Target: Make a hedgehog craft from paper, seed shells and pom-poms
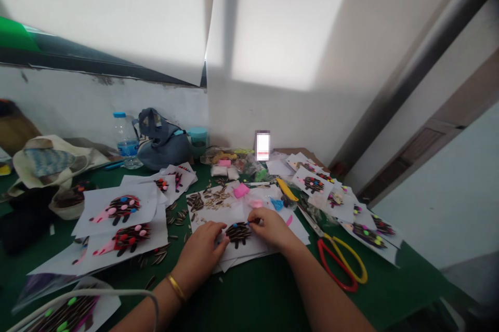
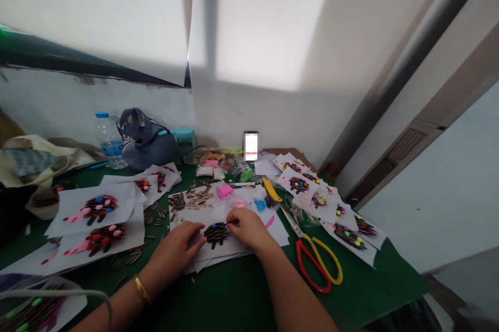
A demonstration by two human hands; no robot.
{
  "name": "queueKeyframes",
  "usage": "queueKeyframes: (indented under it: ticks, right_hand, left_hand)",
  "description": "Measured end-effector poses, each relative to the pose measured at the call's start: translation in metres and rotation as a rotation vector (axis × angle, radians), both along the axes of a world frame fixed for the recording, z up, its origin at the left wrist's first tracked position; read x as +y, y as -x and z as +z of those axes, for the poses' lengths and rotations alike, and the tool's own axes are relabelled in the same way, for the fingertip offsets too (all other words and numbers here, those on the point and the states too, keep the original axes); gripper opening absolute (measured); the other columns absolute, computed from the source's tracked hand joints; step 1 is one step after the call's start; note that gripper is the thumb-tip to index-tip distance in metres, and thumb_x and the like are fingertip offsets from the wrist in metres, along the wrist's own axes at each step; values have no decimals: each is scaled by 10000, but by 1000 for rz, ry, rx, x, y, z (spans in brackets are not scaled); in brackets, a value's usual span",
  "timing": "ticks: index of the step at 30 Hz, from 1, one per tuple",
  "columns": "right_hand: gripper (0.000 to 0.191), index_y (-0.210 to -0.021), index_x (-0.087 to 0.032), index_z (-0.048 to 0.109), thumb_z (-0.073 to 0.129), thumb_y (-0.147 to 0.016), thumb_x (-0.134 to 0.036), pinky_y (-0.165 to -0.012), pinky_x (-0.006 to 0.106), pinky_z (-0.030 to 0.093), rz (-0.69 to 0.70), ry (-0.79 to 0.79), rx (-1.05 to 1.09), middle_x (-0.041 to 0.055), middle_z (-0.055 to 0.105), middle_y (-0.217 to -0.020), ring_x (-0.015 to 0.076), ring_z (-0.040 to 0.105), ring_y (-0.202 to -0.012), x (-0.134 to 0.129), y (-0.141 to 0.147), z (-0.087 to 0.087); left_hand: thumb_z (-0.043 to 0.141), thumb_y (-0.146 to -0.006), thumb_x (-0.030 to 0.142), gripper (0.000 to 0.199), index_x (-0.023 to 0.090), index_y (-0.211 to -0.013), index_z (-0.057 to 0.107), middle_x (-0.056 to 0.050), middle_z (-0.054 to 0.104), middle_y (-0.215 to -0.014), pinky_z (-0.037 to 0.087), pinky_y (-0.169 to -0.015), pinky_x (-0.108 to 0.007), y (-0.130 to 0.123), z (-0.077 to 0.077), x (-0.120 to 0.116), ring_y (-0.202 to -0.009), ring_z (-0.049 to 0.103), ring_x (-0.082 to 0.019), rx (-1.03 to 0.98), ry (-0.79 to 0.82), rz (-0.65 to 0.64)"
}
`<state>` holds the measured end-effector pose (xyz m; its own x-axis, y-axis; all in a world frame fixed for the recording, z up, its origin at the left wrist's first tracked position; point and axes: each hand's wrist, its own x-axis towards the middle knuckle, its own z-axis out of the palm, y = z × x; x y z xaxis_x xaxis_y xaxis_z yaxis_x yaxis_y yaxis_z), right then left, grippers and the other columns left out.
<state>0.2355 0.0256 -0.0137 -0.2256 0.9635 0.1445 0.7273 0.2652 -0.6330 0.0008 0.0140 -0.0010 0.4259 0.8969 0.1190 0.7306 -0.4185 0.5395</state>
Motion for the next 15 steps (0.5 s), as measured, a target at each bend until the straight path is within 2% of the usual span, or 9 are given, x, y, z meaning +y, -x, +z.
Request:
queueKeyframes:
  ticks: [4,7,11,15]
  right_hand:
    - [102,-856,-212,702,639,-796,-158,-763,244,418,55,-57,-12,12,658,-848,154,588,-832,-1,5,3]
    - [85,-854,-216,714,670,-794,-174,-827,266,414,44,-130,-10,24,629,-861,167,571,-886,0,9,3]
    - [90,-852,-219,722,690,-782,-174,-793,256,420,16,-118,-10,22,607,-838,160,564,-849,1,13,1]
    - [79,-835,-214,723,709,-769,-173,-817,259,414,70,-106,3,20,623,-831,165,566,-874,-1,15,2]
  left_hand:
    - [506,-865,312,293,205,-1112,622,-73,644,-1056,411,-905,-341,0,0,0,-999,569,-211,-3,7,-1]
    - [499,-870,313,294,199,-1112,619,-75,640,-1057,411,-907,-345,0,-2,0,-998,566,-212,-5,2,-5]
    - [507,-866,317,292,202,-1110,619,-74,641,-1057,415,-903,-348,1,-4,1,-995,566,-212,-4,-7,-8]
    - [500,-871,311,288,198,-1107,619,-74,640,-1048,417,-897,-346,1,-5,1,-988,568,-212,3,-22,-15]
